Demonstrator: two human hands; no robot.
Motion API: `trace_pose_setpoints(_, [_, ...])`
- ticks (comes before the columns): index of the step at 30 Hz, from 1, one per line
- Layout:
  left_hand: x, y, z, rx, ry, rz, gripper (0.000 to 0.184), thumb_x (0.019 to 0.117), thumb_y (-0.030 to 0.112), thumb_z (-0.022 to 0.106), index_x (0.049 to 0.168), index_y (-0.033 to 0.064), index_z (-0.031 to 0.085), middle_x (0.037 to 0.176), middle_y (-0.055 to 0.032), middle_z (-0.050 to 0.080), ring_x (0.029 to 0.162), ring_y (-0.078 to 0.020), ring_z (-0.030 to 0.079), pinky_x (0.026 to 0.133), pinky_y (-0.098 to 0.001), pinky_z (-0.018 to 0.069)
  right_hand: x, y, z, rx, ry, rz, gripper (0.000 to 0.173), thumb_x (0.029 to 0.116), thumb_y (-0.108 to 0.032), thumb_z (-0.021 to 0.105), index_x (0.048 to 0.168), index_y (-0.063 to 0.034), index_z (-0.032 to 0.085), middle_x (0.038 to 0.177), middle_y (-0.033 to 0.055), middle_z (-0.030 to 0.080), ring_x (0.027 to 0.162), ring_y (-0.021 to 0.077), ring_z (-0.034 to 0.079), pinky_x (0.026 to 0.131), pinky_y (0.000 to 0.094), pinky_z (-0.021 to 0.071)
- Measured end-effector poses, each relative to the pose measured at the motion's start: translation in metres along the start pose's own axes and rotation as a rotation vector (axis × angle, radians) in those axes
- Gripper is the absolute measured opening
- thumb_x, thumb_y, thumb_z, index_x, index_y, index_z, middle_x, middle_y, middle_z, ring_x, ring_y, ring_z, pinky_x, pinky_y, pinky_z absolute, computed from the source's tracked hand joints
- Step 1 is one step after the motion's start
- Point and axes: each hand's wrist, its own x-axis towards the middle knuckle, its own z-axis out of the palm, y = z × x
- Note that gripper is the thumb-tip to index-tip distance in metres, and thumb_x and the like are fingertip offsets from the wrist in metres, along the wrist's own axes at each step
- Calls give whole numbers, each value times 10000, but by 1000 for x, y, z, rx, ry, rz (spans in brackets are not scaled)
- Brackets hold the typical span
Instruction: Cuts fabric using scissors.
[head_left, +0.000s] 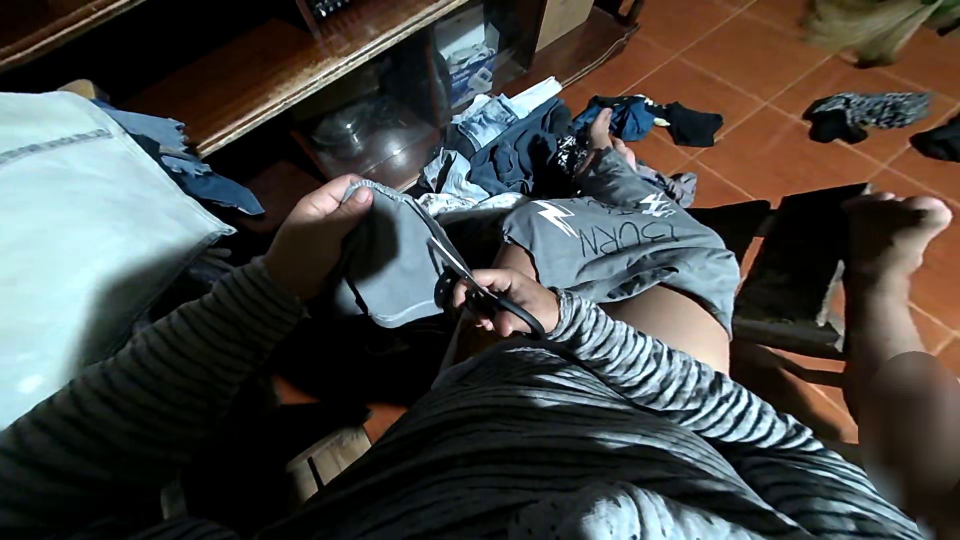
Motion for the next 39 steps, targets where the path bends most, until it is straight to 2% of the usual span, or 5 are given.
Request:
trace_pose_setpoints(7, [1,-3,1,-1,-24,20,230,1098,165,405,1007,158,616,787,94,674,696,12,652,643,-177,569,7,-5,2,-15,32,3,544,870,-544,751,1125,-74,654,765,-129,576,666,-53,549,613,148,490])
trace_pose_setpoints(18, [2,-3,-2,81,60,44,172,1083,160,459,1027,134,620,790,82,672,694,-3,653,643,-185,570,1,0,-2,-76,27,28,588,878,-556,736,1165,-53,640,809,-116,578,692,-52,543,630,150,482])
trace_pose_setpoints(23, [1,-4,0,144,57,84,142,1072,161,492,1025,119,619,784,77,671,690,1,650,635,-177,562,3,-3,1,-77,40,26,587,870,-583,735,1132,-64,652,784,-124,575,664,-60,535,602,141,472])
trace_pose_setpoints(30, [2,-3,-1,179,87,110,118,1067,158,502,1003,129,597,752,95,646,659,16,629,612,-161,544,-1,-4,4,-70,138,86,411,854,-461,797,1017,-101,683,754,-154,591,584,-78,531,514,118,462])
trace_pose_setpoints(39, [1,-6,0,253,51,162,122,1061,177,518,979,129,594,739,98,624,655,22,610,609,-161,528,2,-3,3,-85,89,29,543,874,-549,750,1108,-65,673,791,-135,598,646,-66,559,568,134,492])
